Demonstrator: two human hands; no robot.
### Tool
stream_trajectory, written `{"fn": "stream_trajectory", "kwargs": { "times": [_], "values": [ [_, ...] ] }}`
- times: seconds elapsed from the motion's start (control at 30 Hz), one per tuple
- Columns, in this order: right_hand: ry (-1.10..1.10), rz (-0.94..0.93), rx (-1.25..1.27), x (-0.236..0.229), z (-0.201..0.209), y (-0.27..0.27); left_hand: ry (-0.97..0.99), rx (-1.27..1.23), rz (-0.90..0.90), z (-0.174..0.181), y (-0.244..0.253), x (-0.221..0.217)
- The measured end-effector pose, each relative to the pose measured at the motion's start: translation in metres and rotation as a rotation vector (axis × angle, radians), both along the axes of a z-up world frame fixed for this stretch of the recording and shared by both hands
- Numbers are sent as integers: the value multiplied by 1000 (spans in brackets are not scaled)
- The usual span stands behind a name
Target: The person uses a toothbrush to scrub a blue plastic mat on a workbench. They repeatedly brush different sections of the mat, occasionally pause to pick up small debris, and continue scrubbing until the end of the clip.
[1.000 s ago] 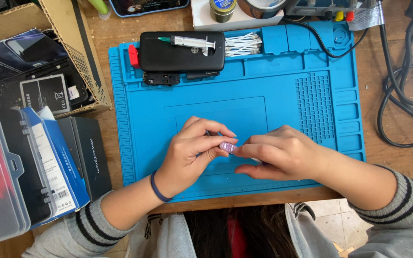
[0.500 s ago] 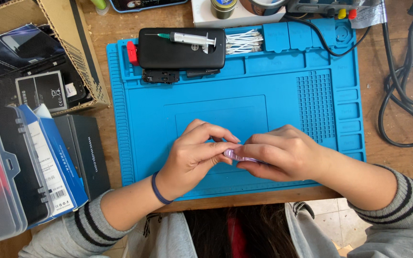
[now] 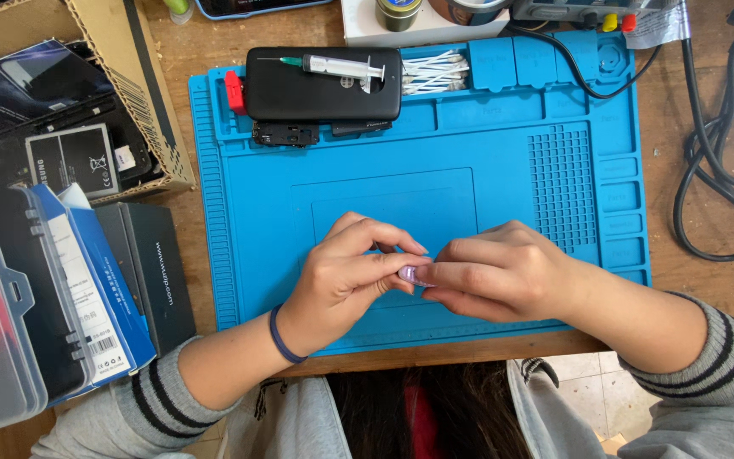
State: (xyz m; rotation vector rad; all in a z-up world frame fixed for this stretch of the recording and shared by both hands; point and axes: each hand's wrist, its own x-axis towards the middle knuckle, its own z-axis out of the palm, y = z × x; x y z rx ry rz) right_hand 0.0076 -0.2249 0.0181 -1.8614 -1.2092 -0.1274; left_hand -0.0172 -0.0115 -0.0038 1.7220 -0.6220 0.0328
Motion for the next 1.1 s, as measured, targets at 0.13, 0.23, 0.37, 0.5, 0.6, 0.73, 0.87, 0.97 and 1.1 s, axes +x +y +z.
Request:
{"fn": "stream_trajectory", "kwargs": {
  "times": [0.13,0.23,0.37,0.5,0.6,0.73,0.87,0.97,1.1],
  "values": [
    [1,-4,1,-1,1,-1,-3,-3,0,-4,1,0],
    [-2,-11,0,-1,0,-1,3,0,6,-4,1,0],
    [21,-25,3,-2,-2,-2,13,-1,8,-4,1,1],
    [103,-38,-3,-1,-4,-3,31,-2,20,-5,2,1],
    [121,-49,-11,-2,-4,-2,55,-17,15,-8,1,2],
    [133,-55,-20,-1,-1,-2,57,-14,13,-7,1,3],
    [162,-54,-14,0,0,-2,67,-16,3,-7,0,4],
    [157,-54,-16,-1,-1,-3,73,-15,0,-7,1,4],
    [129,-58,-7,-1,4,0,61,-4,-6,-7,1,3]
  ]
}}
